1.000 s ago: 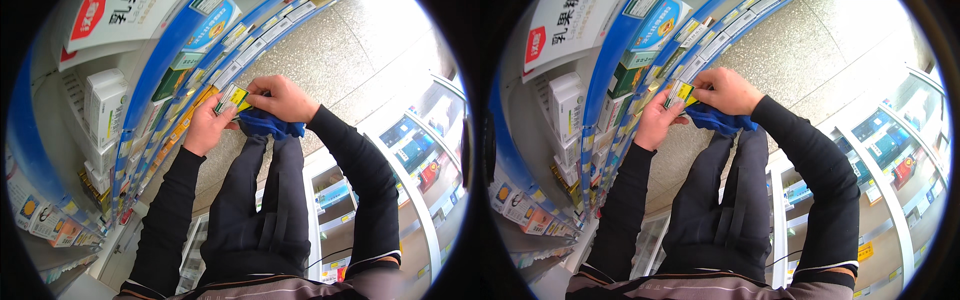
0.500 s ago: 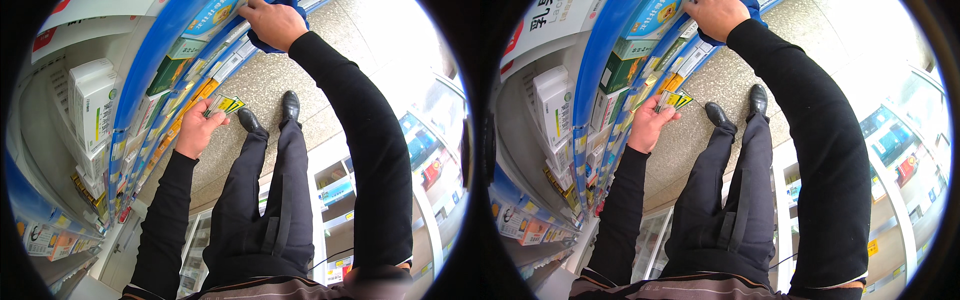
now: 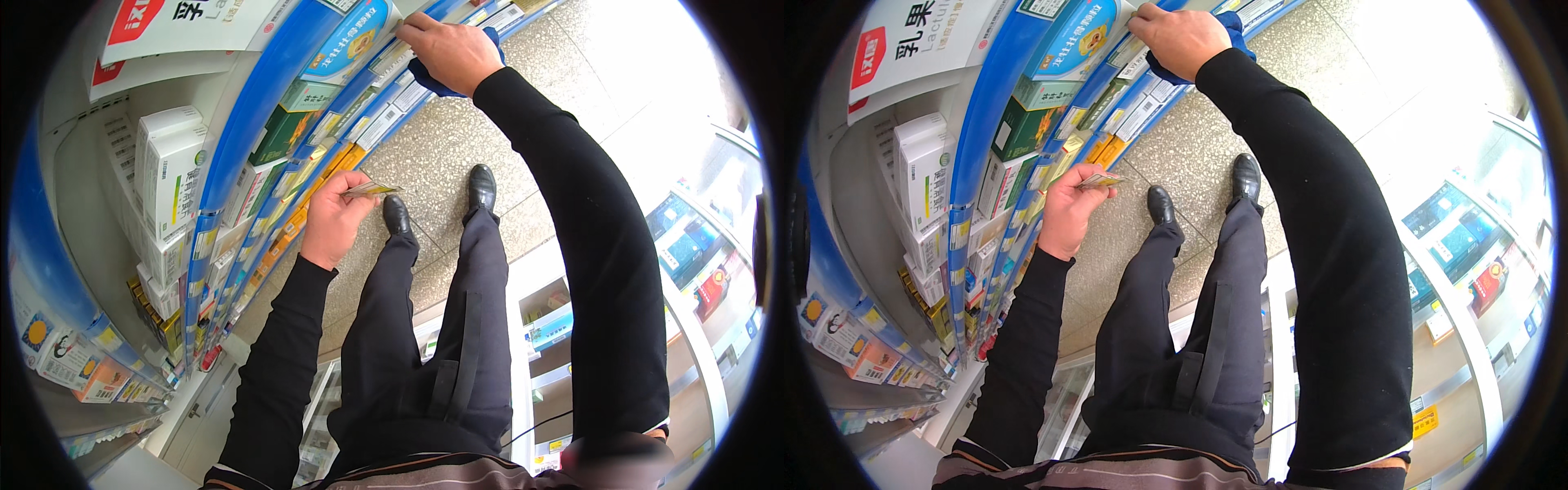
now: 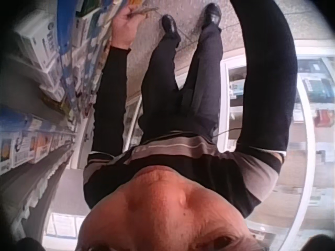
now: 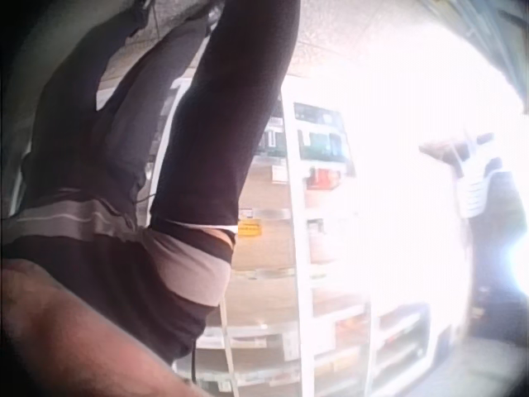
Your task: The person wipes the front edges of pharmacy shelves with a blue cloth, moving along the aisle and cleaning multiple sections. They occasionally pause to pick up and inspect small boxes before returning them to the shelves.
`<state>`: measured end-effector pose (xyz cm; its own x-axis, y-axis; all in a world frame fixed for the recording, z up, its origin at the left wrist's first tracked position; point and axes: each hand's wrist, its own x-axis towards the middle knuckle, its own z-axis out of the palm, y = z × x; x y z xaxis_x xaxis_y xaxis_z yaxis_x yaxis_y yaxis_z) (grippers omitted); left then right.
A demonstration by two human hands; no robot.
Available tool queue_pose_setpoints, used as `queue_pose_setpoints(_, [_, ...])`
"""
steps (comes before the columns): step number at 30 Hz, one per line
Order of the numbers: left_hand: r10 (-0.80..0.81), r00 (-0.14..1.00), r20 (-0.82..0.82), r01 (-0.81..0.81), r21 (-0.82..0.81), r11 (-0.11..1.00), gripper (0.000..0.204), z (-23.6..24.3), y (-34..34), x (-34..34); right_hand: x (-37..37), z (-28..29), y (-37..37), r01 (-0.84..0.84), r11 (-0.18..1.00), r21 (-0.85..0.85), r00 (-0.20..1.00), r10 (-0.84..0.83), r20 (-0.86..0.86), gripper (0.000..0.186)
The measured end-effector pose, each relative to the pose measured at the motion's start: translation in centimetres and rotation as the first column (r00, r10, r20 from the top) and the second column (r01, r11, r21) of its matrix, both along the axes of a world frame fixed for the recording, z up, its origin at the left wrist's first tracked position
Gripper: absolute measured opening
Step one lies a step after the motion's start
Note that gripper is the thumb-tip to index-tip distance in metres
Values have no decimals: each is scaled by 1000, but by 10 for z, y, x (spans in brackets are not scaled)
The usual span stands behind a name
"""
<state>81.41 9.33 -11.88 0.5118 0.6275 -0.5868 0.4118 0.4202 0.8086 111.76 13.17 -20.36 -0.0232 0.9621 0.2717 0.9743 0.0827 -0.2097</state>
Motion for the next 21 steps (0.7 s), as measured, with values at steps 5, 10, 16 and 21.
queue_pose_setpoints(5, [-39, 998, 58, 41, -32, 999, 12, -5, -6, -15, -7, 17, 1, 46, 994, -103, 993, -35, 109, 34])
queue_pose_setpoints(10, [-106, 994, 39, 108, -55, 993, 8, -14, -15, -35, -11, 23, -8, 32, 977, -211, 987, -65, -148, 29])
queue_pose_setpoints(16, [-147, 989, -10, 146, -72, 987, 9, -19, -23, -46, 5, 19, 1, 39, 976, -215, 977, -83, -197, 18])
queue_pose_setpoints(21, [-73, 997, -14, 71, -96, 993, 12, -19, -29, -42, -1, 40, -2, 29, 988, -151, 997, -38, -63, 17])
